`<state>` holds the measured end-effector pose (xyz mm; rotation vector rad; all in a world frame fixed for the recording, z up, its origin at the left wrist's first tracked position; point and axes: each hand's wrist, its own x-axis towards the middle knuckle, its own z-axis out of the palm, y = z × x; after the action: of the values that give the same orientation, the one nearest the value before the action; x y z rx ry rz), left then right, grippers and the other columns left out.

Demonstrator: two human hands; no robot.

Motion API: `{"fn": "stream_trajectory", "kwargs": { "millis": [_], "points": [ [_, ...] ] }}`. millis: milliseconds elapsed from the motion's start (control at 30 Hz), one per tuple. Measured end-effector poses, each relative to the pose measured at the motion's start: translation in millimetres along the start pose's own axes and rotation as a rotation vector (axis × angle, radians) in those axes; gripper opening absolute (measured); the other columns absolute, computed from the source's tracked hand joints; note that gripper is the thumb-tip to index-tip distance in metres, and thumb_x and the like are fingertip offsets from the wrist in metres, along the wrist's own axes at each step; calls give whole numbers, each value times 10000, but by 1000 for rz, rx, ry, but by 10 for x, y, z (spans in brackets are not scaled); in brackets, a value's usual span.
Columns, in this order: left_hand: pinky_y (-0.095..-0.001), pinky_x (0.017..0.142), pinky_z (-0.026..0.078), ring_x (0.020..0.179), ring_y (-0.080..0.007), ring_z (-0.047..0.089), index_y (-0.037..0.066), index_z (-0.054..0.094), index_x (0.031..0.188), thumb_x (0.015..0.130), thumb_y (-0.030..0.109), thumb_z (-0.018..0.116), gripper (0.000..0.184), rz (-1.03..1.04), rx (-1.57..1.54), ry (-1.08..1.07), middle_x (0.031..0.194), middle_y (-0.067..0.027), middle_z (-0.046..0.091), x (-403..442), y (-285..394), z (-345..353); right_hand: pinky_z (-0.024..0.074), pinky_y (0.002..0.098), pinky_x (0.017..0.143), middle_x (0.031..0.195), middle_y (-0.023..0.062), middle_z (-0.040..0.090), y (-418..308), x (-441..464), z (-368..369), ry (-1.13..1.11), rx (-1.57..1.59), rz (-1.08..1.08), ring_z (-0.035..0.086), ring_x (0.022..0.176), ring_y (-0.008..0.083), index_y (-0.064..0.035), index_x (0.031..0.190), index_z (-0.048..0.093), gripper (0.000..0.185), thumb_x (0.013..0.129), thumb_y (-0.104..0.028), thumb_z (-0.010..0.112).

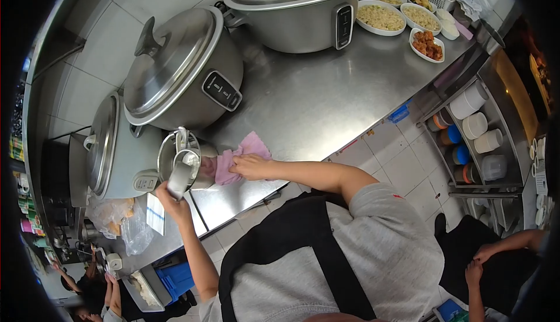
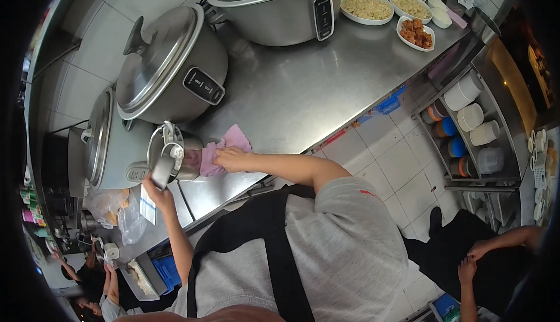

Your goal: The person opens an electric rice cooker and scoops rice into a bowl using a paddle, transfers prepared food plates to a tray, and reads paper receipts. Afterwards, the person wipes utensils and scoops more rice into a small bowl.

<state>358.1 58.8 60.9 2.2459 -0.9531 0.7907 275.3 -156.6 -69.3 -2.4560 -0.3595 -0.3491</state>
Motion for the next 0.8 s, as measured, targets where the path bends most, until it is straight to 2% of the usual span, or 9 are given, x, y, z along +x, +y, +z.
{"fn": "stream_trajectory", "kwargs": {
  "millis": [100,233,367,467,533,567,600,667,800],
  "points": [
    [-333,800,369,845,-297,488,-39,481,991,588,-175,432,428,-179,-120,280,897,-157,497,66,-65,-37,441,399,716,907,173,512,-25,53,38,6,-16,21,539,874,323,-77,1007,582,284,741,-84,484],
    [-352,814,370,879,-384,463,-15,479,980,563,-169,413,450,-18,-30,-52,912,-190,485,83,-150,-77,441,396,724,905,165,511,-75,69,68,15,-60,36,537,877,310,-74,1027,564,300,737,-81,493],
    [-308,825,391,964,-210,498,-10,463,1074,817,98,546,290,-609,-688,397,1022,-91,525,123,-386,-101,438,412,743,960,177,510,-103,43,-3,-20,-38,35,537,902,317,-48,982,566,266,721,-95,545],
    [-379,797,452,986,-212,506,51,443,1145,790,134,566,384,-1194,-1433,357,1086,-101,510,-41,-642,-284,439,385,753,936,146,530,-100,63,-512,-81,160,-60,531,889,298,-53,977,569,302,703,-167,622],
    [-412,809,453,994,-220,507,70,444,1141,774,152,569,396,-1226,-1565,344,1088,-86,522,-235,-709,-378,453,357,721,872,109,570,-26,195,-1339,42,156,-65,553,814,257,-55,933,595,251,709,-163,629],
    [-403,810,455,987,-217,514,70,444,1138,769,154,568,397,-1223,-1678,266,1084,-79,529,-323,-708,-440,464,338,692,826,96,585,-93,292,-1977,131,74,56,568,755,240,-45,868,607,187,716,-152,627],
    [-395,810,457,980,-214,521,71,445,1134,765,155,566,398,-1216,-1788,184,1080,-73,535,-416,-696,-494,468,341,657,774,103,586,43,391,-2469,410,-189,-81,576,732,272,-48,793,615,116,720,-138,604],
    [-400,814,458,975,-214,528,69,443,1134,766,152,564,396,-1206,-1791,230,1080,-75,537,-578,-638,-553,446,383,738,881,149,570,555,561,-3460,789,-545,39,545,850,300,-46,875,590,180,729,-152,590],
    [-407,808,474,960,-212,545,60,439,1135,771,143,554,390,-1192,-1713,324,1070,-77,544,-896,-544,-514,436,429,791,980,171,562,1677,477,-4793,734,-1241,510,516,973,344,-39,1080,471,407,785,-303,565]
  ]
}}
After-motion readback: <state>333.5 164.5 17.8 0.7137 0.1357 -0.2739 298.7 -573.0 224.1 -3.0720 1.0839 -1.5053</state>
